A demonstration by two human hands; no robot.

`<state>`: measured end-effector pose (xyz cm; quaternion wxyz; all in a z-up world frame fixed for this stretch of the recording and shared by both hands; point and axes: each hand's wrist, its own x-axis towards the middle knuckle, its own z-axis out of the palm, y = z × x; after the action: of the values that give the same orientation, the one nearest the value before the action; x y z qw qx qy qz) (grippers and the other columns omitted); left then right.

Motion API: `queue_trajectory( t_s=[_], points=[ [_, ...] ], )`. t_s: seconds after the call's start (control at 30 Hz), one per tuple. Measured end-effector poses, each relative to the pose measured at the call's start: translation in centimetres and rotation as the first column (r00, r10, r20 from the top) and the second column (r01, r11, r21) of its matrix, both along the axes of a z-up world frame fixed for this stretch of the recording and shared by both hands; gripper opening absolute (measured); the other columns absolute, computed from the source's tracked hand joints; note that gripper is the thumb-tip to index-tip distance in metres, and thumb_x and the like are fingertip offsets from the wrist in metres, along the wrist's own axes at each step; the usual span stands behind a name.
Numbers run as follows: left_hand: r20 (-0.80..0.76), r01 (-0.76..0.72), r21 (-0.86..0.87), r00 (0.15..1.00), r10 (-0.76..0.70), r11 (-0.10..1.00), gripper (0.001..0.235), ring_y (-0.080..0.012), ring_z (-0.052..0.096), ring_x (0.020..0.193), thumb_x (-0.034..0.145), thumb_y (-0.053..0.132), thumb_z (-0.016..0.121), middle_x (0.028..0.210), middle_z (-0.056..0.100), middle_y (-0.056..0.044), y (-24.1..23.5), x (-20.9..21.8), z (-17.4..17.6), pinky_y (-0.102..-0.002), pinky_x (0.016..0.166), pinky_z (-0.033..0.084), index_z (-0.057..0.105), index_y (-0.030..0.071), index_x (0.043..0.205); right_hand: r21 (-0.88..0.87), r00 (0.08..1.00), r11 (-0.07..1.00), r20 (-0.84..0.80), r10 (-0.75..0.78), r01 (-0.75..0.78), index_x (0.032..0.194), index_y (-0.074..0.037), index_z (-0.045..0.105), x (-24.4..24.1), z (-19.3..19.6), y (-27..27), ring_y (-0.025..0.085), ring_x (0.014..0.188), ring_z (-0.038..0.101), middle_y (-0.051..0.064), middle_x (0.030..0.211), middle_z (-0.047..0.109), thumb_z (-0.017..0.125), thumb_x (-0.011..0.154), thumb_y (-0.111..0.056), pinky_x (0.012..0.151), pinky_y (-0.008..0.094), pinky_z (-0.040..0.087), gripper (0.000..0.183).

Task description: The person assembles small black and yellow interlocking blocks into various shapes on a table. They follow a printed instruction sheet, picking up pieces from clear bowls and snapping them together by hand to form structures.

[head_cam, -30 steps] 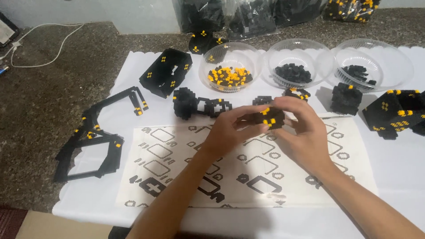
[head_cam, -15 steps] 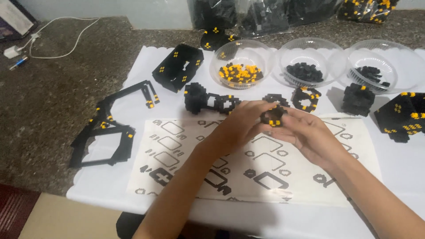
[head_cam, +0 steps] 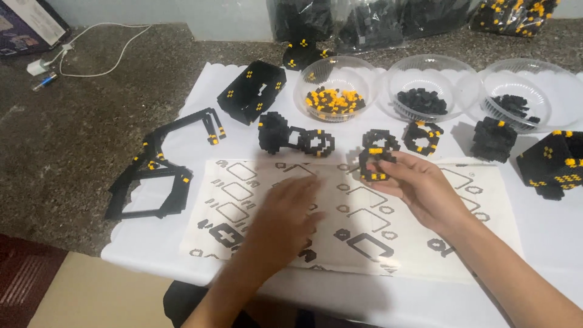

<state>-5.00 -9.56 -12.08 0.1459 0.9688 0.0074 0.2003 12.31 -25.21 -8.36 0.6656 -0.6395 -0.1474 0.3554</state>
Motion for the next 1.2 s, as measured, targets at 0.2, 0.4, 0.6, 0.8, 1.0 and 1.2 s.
queue_trajectory(
  t_s=[0.2, 0.4, 0.6, 0.8, 1.0, 1.2],
  points=[
    [-0.028, -0.186, -0.080, 0.983, 0.184, 0.979, 0.036, -0.0307, 0.055, 0.091, 0.084, 0.019, 0.063, 0.098, 0.062, -0.011, 2.6, -5.2, 0.0, -0.042, 0.079, 0.044, 0.056, 0.003, 0.115, -0.050, 0.991, 0.998, -0.126, -0.037, 0.031, 0.104, 0.004, 0.061, -0.2, 0.2, 0.2, 0.023, 0.104, 0.064, 0.016, 0.106, 0.067, 0.056, 0.086, -0.004, 0.095, 0.039, 0.052, 0.020],
    [-0.008, -0.257, -0.174, 0.966, 0.259, 0.951, 0.024, -0.0272, 0.060, 0.091, 0.090, 0.011, 0.054, 0.098, 0.065, -0.008, 3.0, -6.0, -0.5, -0.042, 0.078, 0.049, 0.060, 0.005, 0.112, -0.066, 0.985, 0.995, -0.149, -0.082, 0.073, 0.107, 0.005, 0.058, -0.1, 0.0, 0.3, 0.023, 0.101, 0.062, 0.017, 0.105, 0.065, 0.056, 0.085, 0.000, 0.094, 0.038, 0.052, 0.023],
    [0.039, -0.353, -0.100, 0.933, 0.358, 0.930, 0.031, -0.0329, 0.058, 0.107, 0.093, 0.014, 0.048, 0.115, 0.064, -0.018, 5.5, -9.0, 2.5, -0.046, 0.098, 0.044, 0.057, -0.001, 0.119, -0.057, 0.988, 0.996, -0.141, -0.071, 0.063, 0.103, 0.003, 0.058, 0.0, -0.5, 0.2, 0.021, 0.107, 0.063, 0.011, 0.102, 0.062, 0.057, 0.085, -0.001, 0.095, 0.039, 0.053, 0.018],
    [0.057, -0.491, -0.053, 0.868, 0.494, 0.869, 0.028, -0.0217, 0.057, 0.080, 0.088, 0.004, 0.058, 0.085, 0.064, -0.009, 6.5, -9.7, 1.3, -0.034, 0.070, 0.052, 0.059, 0.003, 0.116, -0.055, 0.984, 0.994, -0.146, -0.099, 0.092, 0.111, 0.001, 0.054, 0.2, -1.2, 0.3, 0.023, 0.105, 0.062, 0.013, 0.101, 0.060, 0.056, 0.085, 0.002, 0.091, 0.039, 0.053, 0.026],
    [0.194, -0.548, 0.080, 0.828, 0.526, 0.833, 0.026, -0.0257, 0.057, 0.084, 0.090, 0.010, 0.059, 0.100, 0.065, -0.009, 6.5, -9.7, -0.3, -0.037, 0.080, 0.049, 0.059, 0.005, 0.116, -0.073, 0.984, 0.992, -0.144, -0.109, 0.099, 0.113, 0.002, 0.054, 0.0, -0.7, 0.4, 0.025, 0.108, 0.062, 0.013, 0.101, 0.060, 0.056, 0.084, 0.004, 0.090, 0.040, 0.052, 0.029],
    [0.225, -0.058, -0.010, 0.973, 0.059, 0.998, 0.034, -0.0358, 0.059, 0.111, 0.093, 0.010, 0.041, 0.121, 0.060, -0.021, 0.6, -10.0, -4.4, -0.048, 0.098, 0.044, 0.055, 0.000, 0.121, -0.225, 0.983, 0.971, -0.145, -0.110, 0.075, 0.130, 0.002, 0.049, -1.4, 2.1, 1.1, 0.022, 0.106, 0.056, 0.016, 0.110, 0.058, 0.051, 0.085, -0.002, 0.098, 0.039, 0.048, 0.045]
  ],
)
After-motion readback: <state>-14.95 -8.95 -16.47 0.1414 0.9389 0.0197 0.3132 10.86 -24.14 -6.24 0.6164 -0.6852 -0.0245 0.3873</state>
